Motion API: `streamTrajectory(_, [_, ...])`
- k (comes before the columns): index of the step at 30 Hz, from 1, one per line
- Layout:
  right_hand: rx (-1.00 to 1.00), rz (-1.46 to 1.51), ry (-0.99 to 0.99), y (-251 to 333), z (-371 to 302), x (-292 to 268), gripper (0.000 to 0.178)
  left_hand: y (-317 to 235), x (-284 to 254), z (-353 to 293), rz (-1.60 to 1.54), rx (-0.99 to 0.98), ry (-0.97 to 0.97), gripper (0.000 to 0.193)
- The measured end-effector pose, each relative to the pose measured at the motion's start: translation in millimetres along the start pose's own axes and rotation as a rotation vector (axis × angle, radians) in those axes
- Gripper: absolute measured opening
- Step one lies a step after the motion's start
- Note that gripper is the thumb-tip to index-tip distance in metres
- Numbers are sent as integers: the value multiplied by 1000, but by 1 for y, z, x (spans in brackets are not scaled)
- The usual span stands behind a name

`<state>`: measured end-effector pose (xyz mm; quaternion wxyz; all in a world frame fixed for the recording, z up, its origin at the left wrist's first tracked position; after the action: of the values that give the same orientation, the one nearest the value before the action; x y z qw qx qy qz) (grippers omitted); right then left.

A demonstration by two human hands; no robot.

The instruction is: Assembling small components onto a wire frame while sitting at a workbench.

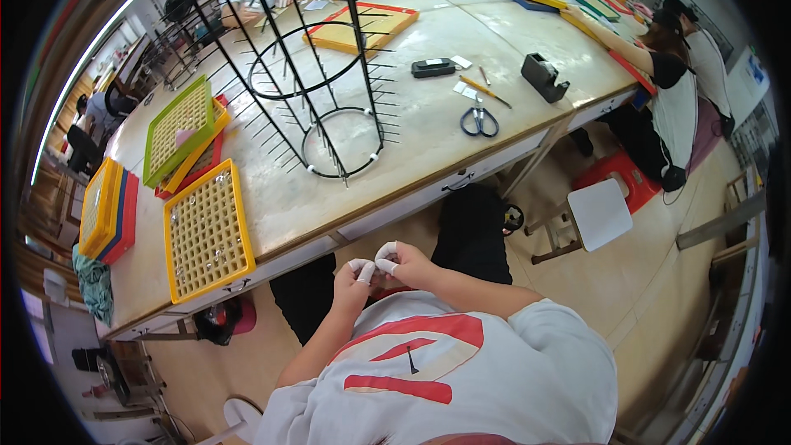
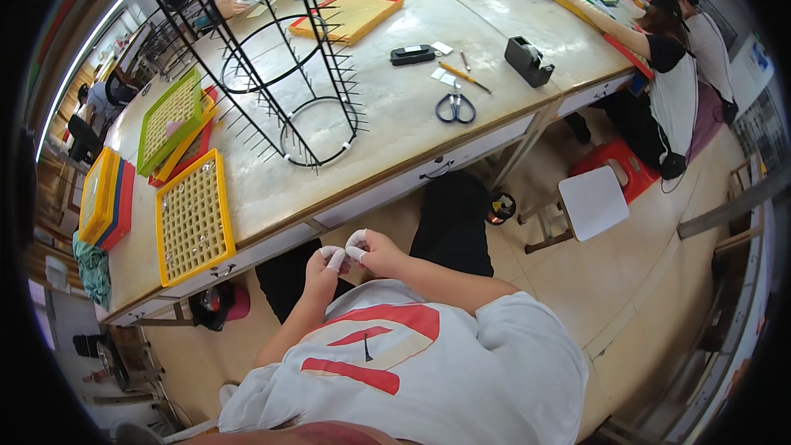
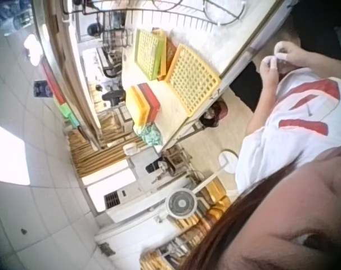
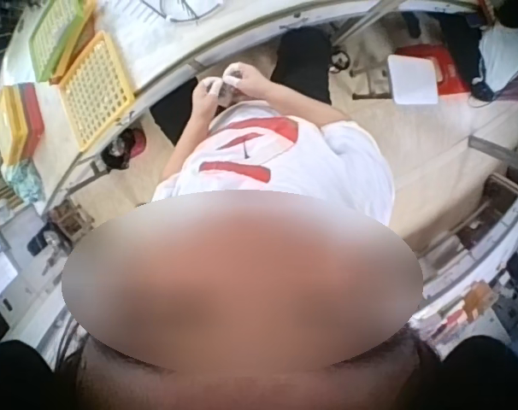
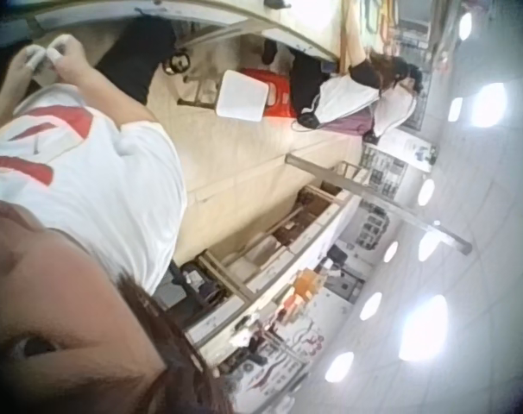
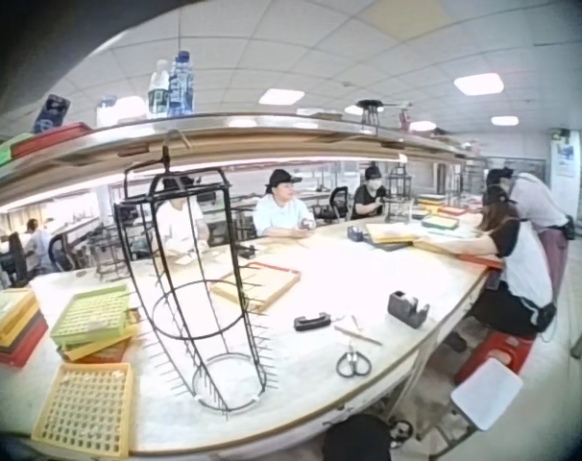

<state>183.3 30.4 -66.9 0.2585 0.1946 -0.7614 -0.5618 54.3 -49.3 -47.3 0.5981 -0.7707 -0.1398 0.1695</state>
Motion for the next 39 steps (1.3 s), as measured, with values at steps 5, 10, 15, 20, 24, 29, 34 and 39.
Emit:
streamTrajectory(5, [-656,-651,116,27,-8,1,9,11,6,5,-634,-675,97,13])
streamTrajectory(10, [-792,-768,270,25,-8,-3,10,16,-6,11,-771,-1002,353,11])
streamTrajectory(15, [-477,-459,17,26,-5,-5,6,8,-5,7,-419,-575,144,10])
streamTrajectory(20, [9,66,-199,-9,12,-15,6,-21,-6,3,416,623,-50,42])
streamTrajectory(24, [43,48,-160,-3,5,-9,6,-20,-2,3,798,1065,-23,37])
streamTrajectory(29, [236,260,-10,-3,6,-4,8,-8,-4,4,725,979,-118,22])
streamTrajectory(34, [212,236,11,2,4,-2,10,-9,-7,11,729,828,-67,15])
streamTrajectory(39, [-430,-195,-16,8,2,-4,13,6,-8,11,-245,-124,207,9])
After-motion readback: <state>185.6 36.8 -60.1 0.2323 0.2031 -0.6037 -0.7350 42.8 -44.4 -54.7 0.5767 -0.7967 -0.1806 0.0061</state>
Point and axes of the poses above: each hand's wrist, its own z-axis towards the middle knuckle, its own x-axis out of the palm, y = z × x, the point moved 1 cm from there along z, towards the middle knuckle, and after that the axes turned 8 degrees about -y, right-handed, at the moved point
